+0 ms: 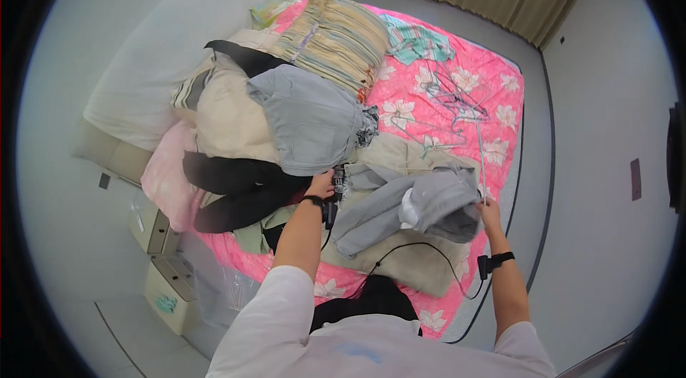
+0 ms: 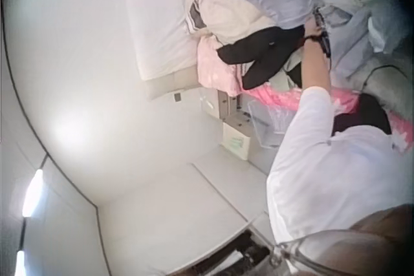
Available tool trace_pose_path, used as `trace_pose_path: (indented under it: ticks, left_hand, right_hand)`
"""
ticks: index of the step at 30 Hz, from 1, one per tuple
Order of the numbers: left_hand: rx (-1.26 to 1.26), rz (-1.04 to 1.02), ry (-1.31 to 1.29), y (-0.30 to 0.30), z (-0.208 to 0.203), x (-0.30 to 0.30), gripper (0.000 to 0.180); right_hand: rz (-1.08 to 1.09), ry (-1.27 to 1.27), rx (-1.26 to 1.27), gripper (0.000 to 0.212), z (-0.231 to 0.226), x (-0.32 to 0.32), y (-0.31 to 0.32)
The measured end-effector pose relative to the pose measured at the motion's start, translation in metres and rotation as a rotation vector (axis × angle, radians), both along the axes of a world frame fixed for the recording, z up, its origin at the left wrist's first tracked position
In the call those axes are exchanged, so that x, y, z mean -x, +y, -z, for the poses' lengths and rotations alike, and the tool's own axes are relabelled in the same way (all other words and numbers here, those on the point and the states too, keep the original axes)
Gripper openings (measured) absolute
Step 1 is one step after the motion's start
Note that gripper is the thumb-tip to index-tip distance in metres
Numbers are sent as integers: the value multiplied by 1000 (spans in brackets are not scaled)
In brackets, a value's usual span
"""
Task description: The person takes several pairs of pants and a jacket from a bed and hangs them on hangers before placing them inside a closet.
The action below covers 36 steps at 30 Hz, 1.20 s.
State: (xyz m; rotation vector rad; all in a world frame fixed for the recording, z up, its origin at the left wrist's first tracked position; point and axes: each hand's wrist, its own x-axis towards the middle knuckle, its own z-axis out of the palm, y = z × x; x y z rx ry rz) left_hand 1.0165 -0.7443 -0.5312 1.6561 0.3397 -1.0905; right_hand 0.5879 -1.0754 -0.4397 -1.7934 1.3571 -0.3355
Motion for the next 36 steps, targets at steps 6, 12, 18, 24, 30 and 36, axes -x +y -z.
trace_pose_path:
  ticks: [6,12,18,24,30,36]
  left_hand:
    - [268,-722,118,54,43,-33,72]
    - [382,-841,133,52,36,-79,49]
    - [840,-781,138,11,-82,-32,36]
    - [948,-430,346,47,-173,108,35]
    - [640,-84,658,94,-132,207,33]
    - [364,481,112,167,-139,137,36]
  right_hand:
    - [-8,41,-179,18,40,-30,57]
    - [-178,-130,-326,34,15,-25,82]
    - [-256,-156,-378,40,-26,-14,97]
    - [-299,-564,-817,51,-66,-112,178]
    - [-167,-685,-987,41,-74,-190,212]
    - [-381,-377,-201,39,-138,-189,195]
